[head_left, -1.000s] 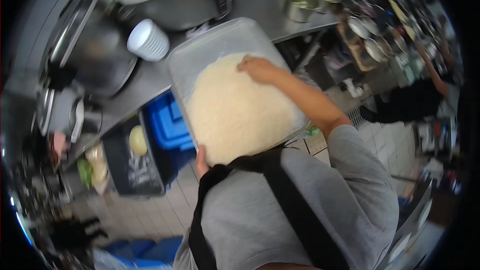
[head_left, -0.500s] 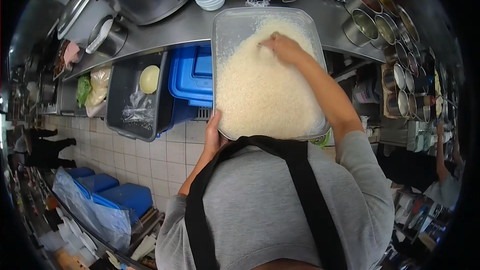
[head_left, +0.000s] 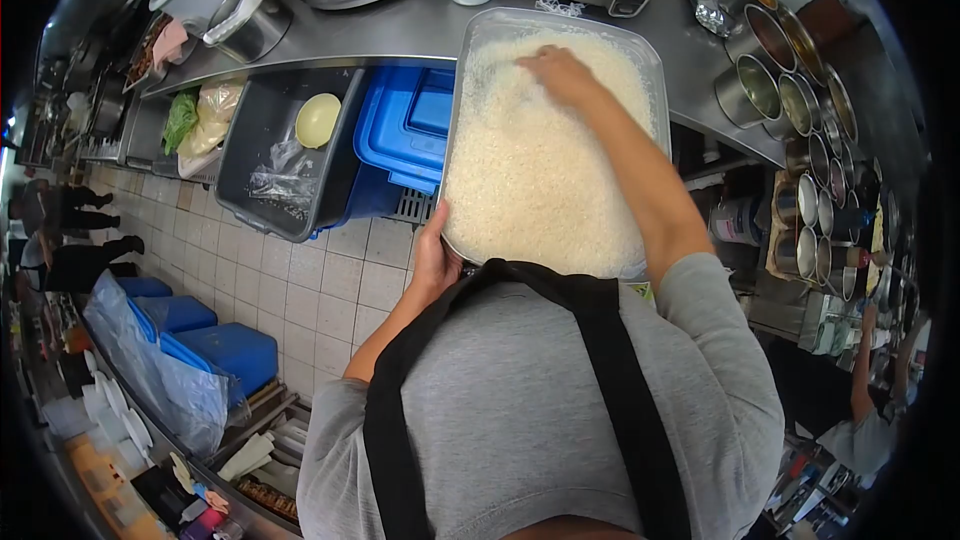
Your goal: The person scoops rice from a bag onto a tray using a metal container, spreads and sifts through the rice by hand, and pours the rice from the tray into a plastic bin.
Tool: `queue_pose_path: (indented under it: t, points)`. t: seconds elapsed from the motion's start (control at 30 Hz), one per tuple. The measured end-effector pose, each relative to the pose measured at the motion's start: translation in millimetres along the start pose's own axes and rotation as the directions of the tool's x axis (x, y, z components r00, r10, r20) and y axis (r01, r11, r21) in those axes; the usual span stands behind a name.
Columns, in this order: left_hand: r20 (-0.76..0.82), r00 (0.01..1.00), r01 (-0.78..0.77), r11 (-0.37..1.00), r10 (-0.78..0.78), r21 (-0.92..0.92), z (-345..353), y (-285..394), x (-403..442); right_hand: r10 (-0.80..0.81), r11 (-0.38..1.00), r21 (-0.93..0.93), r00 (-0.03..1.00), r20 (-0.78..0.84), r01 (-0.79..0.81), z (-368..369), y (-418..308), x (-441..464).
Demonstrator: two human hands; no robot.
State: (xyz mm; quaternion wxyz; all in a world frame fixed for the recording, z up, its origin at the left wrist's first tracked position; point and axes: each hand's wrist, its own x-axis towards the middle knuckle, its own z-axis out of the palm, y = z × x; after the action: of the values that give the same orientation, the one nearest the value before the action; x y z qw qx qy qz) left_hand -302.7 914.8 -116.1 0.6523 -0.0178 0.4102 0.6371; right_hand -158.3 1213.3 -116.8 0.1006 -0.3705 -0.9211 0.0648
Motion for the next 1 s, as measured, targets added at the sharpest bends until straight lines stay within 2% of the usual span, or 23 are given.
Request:
queue_pose_path:
  t: [0.07, 0.13, 0.17, 0.23, 0.33, 0.37, 0.43, 0.5, 0.53, 0.6, 0.67, 0.7, 0.8, 0.83, 0.9, 0.93, 0.97, 1.0]
  points:
    - [0.014, 1.0, 0.008, 1.0, -0.007, -0.025, -2.9, -1.3, 2.8, 0.013, 0.997, -0.071, 0.999, -0.045, -0.016, -9.8, 15.2, -4.6]
    - [0.033, 0.999, 0.008, 0.998, -0.006, -0.058, -6.0, -2.3, 8.9, 0.147, 0.986, -0.12, 0.95, 0.274, -0.117, -44.2, 5.2, -11.1]
    - [0.033, 0.999, 0.005, 0.999, -0.003, -0.052, -8.5, -2.9, 11.2, 0.137, 0.987, -0.123, 0.951, 0.278, -0.106, -51.1, -7.5, -23.0]
    - [0.035, 0.999, -0.007, 0.999, 0.009, -0.054, -9.3, -0.7, 15.5, -0.009, 1.0, 0.009, 0.916, 0.401, 0.006, -62.3, -32.4, -50.6]
    - [0.092, 0.996, 0.021, 0.997, -0.014, -0.076, -9.3, -1.1, 16.6, -0.052, 0.998, 0.041, 0.874, 0.482, 0.037, -67.5, -47.9, -58.9]
    - [0.088, 0.996, 0.024, 0.997, -0.017, -0.077, -7.9, -0.6, 16.5, -0.048, 0.999, 0.042, 0.874, 0.484, 0.032, -64.7, -43.8, -56.8]
    - [0.083, 0.996, 0.025, 0.997, -0.018, -0.074, -7.9, -0.2, 16.8, 0.129, 0.97, 0.165, 0.957, 0.262, -0.176, -48.4, -21.8, -36.9]
    - [0.088, 0.996, 0.016, 0.996, -0.008, -0.084, -10.2, -2.1, 19.8, 0.336, 0.852, 0.336, 0.911, 0.24, -0.402, -36.4, -13.1, -23.2]
    - [0.09, 0.996, 0.018, 0.997, -0.011, -0.081, -10.8, -1.8, 21.4, 0.262, 0.883, 0.326, 0.931, 0.256, -0.338, -36.4, -17.5, -21.1]
    - [0.097, 0.995, 0.045, 0.992, -0.033, -0.119, -12.6, -2.1, 23.8, -0.008, 0.995, 0.099, 0.969, 0.247, -0.017, -51.4, -50.5, -32.5]
    - [0.117, 0.992, 0.066, 0.989, -0.05, -0.135, -15.8, -1.9, 26.6, -0.217, 0.964, 0.222, 0.917, 0.334, 0.147, -55.4, -94.9, -49.8]
    - [0.136, 0.989, 0.08, 0.985, -0.06, -0.15, -16.3, -1.3, 27.7, -0.234, 0.962, 0.229, 0.884, 0.405, 0.15, -64.7, -116.3, -55.4]
    - [0.09, 0.996, -0.002, 0.996, 0.01, -0.09, -15.0, -0.5, 27.9, -0.211, 0.952, 0.29, 0.891, 0.402, 0.095, -58.5, -114.8, -43.3]
    - [0.089, 0.996, 0.002, 0.996, 0.006, -0.085, -14.7, 0.7, 27.6, -0.05, 0.929, 0.357, 0.926, 0.373, -0.094, -62.8, -106.5, -33.5]
    - [0.074, 0.997, 0.014, 0.996, -0.008, -0.084, -14.0, -0.1, 25.6, 0.04, 0.946, 0.31, 0.982, 0.185, -0.097, -30.1, -53.2, -8.0]
    - [0.074, 0.997, 0.022, 0.997, -0.016, -0.079, -13.5, -0.3, 24.8, -0.07, 0.986, 0.156, 0.997, 0.024, 0.065, 1.5, -10.5, -3.1]
    - [0.076, 0.997, 0.026, 0.996, -0.019, -0.09, -12.7, 0.3, 24.6, 0.055, 0.947, 0.315, 0.998, 0.036, -0.063, -2.1, 12.0, -11.6]
    - [0.079, 0.997, 0.027, 0.994, -0.019, -0.102, -12.4, 1.1, 25.4, 0.079, 0.954, 0.285, 0.995, 0.06, -0.093, -15.8, 23.6, -21.8]
